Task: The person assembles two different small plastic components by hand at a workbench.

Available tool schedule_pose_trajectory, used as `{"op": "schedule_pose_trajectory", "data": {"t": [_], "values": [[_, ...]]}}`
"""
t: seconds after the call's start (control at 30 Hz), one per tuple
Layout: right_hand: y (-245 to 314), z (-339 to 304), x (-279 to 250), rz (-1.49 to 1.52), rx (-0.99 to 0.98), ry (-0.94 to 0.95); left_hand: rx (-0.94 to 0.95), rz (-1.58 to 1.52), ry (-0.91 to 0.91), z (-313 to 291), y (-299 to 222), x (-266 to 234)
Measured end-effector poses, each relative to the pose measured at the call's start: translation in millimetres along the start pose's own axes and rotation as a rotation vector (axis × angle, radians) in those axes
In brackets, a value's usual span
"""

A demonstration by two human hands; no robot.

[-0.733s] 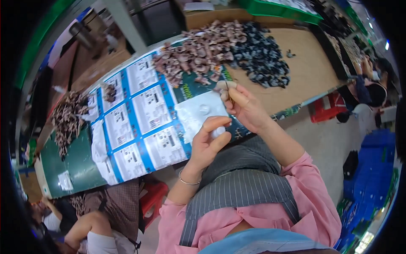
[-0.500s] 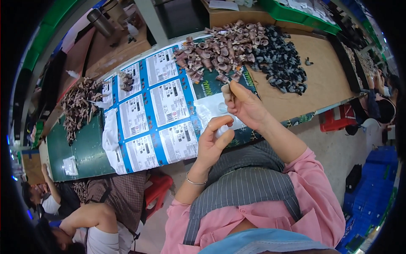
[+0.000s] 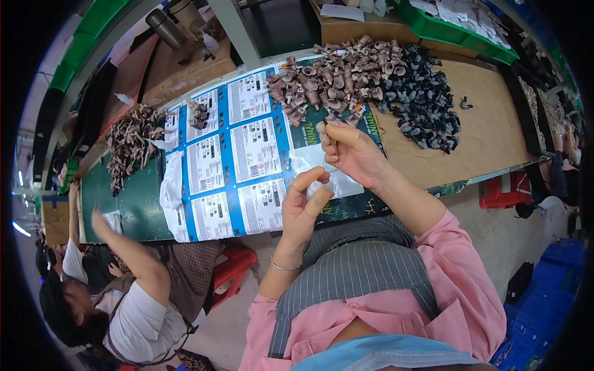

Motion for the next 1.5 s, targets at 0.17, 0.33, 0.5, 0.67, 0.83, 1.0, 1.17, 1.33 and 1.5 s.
{"op": "schedule_pose_trajectory", "data": {"t": [0.17, 0.33, 0.5, 0.67, 0.83, 1.0, 1.17, 1.33, 1.5], "values": [[10.5, -1.2, 2.0, 0.034, -0.029, 0.068, -0.023, -0.062, -0.084, 8.0, -3.8, 0.9], [11.5, -3.8, 12.0, -0.035, 0.005, -0.041, 0.076, -0.015, -0.055, 21.5, -15.5, 4.9], [8.0, -0.1, 16.4, -0.254, -0.063, -0.036, 0.137, 0.056, -0.085, 22.6, -15.4, 5.8], [3.0, 7.1, 5.5, -0.416, -0.123, -0.062, 0.191, 0.091, -0.126, 26.1, -17.8, 1.8], [0.2, 11.7, -0.2, -0.423, -0.23, -0.069, 0.098, 0.027, -0.144, 27.0, -14.4, 1.8], [2.7, 13.7, -0.1, -0.545, -0.168, -0.085, 0.075, 0.024, -0.167, 29.1, -19.6, 2.8], [7.2, 13.8, 6.8, -0.514, -0.207, -0.086, 0.077, 0.007, -0.169, 28.3, -19.2, -1.5], [21.1, 23.3, 26.8, -0.523, -0.166, -0.087, 0.038, -0.011, -0.276, 13.6, -21.7, -29.0], [14.6, 41.8, 37.3, -0.585, -0.234, -0.027, 0.198, 0.008, -0.288, 7.0, -31.2, -48.0]]}}
Point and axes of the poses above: each hand's wrist, its own z-axis towards the middle knuckle, its own x-axis out of the palm, y = z × x, the point moved 3 cm from there along z, towards the middle knuckle, and after that the axes turned 3 degrees about x, right-handed, at the moved point
